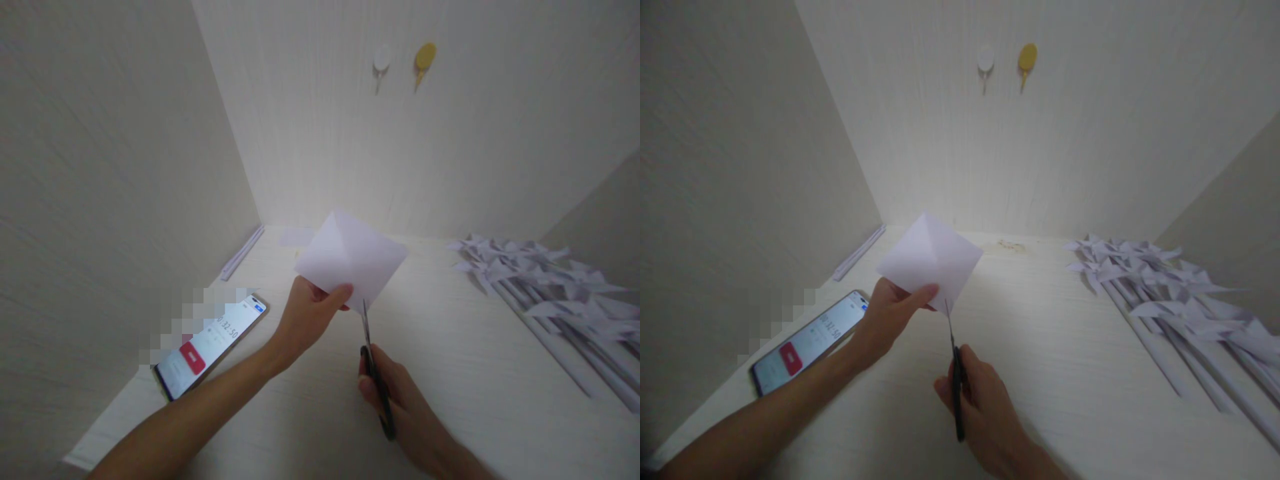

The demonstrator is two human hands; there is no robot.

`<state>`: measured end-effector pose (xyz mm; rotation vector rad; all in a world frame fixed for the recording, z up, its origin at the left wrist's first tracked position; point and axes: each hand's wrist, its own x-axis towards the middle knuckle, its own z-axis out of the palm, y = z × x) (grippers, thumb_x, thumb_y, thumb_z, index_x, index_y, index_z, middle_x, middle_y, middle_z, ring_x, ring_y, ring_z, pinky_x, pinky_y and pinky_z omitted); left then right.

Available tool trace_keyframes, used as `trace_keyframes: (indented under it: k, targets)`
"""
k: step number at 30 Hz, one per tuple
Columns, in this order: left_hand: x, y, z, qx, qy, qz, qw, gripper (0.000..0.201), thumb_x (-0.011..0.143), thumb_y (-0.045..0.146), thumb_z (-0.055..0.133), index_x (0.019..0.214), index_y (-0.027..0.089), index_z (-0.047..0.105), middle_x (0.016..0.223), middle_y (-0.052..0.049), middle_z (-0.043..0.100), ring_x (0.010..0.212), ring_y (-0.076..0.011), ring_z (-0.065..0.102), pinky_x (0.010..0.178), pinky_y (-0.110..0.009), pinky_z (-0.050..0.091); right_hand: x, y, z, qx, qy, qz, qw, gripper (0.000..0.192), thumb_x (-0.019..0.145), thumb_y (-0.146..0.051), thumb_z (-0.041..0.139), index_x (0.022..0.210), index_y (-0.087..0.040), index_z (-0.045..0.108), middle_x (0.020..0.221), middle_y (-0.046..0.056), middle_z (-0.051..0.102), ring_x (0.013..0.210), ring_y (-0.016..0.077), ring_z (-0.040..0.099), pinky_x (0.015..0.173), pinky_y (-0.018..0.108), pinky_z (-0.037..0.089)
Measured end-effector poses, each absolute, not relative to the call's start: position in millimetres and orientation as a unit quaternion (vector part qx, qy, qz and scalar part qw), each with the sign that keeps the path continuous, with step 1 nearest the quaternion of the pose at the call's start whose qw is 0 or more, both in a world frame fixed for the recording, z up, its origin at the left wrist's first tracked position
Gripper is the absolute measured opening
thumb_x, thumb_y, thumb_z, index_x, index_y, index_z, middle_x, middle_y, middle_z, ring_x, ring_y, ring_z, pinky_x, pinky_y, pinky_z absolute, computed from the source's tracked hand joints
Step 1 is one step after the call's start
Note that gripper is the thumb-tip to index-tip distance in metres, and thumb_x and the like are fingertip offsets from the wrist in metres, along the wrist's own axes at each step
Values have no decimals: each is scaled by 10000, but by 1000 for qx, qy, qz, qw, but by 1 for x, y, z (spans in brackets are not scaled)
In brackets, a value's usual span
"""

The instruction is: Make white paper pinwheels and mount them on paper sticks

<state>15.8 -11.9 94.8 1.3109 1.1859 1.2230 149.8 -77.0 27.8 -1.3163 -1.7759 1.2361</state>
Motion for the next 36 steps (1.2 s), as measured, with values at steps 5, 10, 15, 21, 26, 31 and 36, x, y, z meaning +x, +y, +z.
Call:
trace_keyframes:
  k: [5,10,15,21,26,31,36]
  targets:
    - [17,-14,97,529,493,499,478,131,607,232,595,668,115,599,608,-3,636,514,-111,571,483,-204,490,150,-77,30,-494,-666,470,303,358,754,-534,366,684,-184,389,597,-14,436,543,112,386,505,237,294]
    - [19,-16,99,518,497,496,488,105,601,213,591,646,118,592,555,14,618,467,-101,556,470,-206,487,150,-77,30,-495,-666,466,305,347,761,-520,370,678,-184,386,594,-17,435,543,109,388,505,235,297]
    - [19,-17,98,513,491,501,495,104,594,215,598,641,123,595,557,22,617,466,-96,554,459,-196,483,150,-77,29,-493,-664,470,309,344,759,-518,376,676,-184,381,586,-22,427,531,104,380,494,231,293]
    - [18,-16,98,516,491,499,494,103,597,209,596,650,121,597,546,18,613,459,-98,551,453,-197,481,149,-77,31,-491,-668,465,310,353,759,-526,363,666,-186,374,575,-23,428,523,104,381,491,232,287]
    - [17,-15,98,525,488,496,491,95,595,208,596,634,121,592,566,12,618,470,-94,553,453,-186,478,150,-76,30,-501,-670,455,305,358,755,-532,363,665,-186,378,576,-19,432,531,109,381,495,236,285]
    - [18,-15,98,520,490,498,492,109,587,214,603,640,120,597,583,10,625,487,-101,560,463,-195,486,150,-77,29,-497,-669,456,313,345,756,-517,378,657,-186,379,563,-26,427,517,102,370,488,231,281]
    - [18,-15,99,518,489,501,491,115,585,217,610,643,119,597,583,15,623,494,-101,558,469,-198,490,149,-77,29,-496,-664,462,314,319,760,-484,399,647,-186,377,535,-39,402,493,92,346,463,220,266]
